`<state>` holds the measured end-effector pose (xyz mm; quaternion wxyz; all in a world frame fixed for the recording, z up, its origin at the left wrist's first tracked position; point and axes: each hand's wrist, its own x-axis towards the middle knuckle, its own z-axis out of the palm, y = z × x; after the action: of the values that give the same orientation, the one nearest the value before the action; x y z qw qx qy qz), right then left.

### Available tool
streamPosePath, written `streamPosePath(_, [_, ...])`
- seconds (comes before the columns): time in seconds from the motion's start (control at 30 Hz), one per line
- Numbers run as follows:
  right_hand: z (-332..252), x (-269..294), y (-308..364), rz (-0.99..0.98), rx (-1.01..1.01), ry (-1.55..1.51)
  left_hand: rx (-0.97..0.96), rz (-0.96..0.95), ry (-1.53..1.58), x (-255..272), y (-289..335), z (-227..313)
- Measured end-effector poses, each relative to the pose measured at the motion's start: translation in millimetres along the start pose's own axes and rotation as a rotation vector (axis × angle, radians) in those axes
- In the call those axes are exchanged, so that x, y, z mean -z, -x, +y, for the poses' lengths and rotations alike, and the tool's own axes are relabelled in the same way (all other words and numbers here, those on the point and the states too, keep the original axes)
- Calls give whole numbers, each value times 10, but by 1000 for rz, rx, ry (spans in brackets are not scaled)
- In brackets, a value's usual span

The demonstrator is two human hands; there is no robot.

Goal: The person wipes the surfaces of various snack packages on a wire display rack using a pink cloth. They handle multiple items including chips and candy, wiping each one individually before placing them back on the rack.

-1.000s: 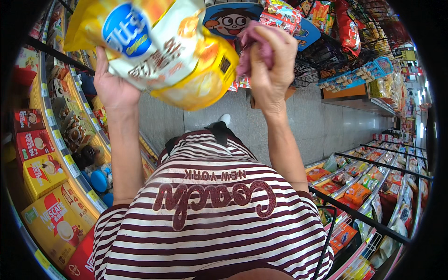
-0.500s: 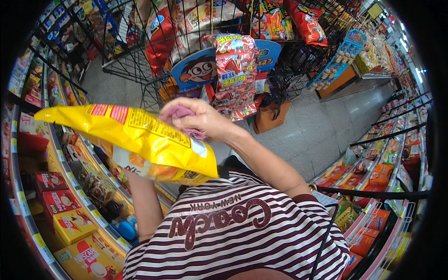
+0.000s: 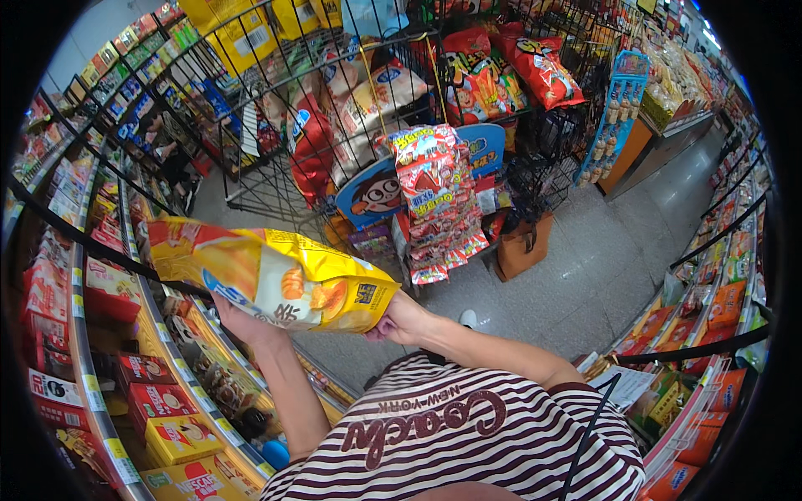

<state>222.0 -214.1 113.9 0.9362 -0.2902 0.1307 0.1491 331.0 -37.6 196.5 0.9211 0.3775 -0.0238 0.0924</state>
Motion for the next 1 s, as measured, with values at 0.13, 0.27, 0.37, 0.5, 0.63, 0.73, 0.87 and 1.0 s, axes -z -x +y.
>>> streamPosePath(0.13, [-35, 39, 28, -194, 93, 84, -23, -97, 113, -48, -89, 267])
streamPosePath(0.27, [-139, 141, 60, -258, 48, 221, -55, -296, 151, -126, -284, 626])
streamPosePath(0.37, [-165, 104, 85, -219, 39, 262, -206, -134, 72, -359, -386, 1017])
streamPosePath(0.5, [-225, 139, 94, -206, 22, 281, -390, -19, -71, -873, -634, 1434])
streamPosePath(0.63, [-242, 175, 80, -200, 45, 347, -432, -187, -40, -1385, -1133, 1887])
streamPosePath(0.73, [-323, 203, 108, -153, 55, 406, -563, -275, -79, -1913, -1278, 1927])
streamPosePath(0.87, [-353, 210, 137, -128, 116, 466, -527, -267, 39, -2559, -1511, 2223])
streamPosePath(1.0, [-470, 187, 214, -119, 115, 513, -580, -350, 39, -3106, -1866, 2371])
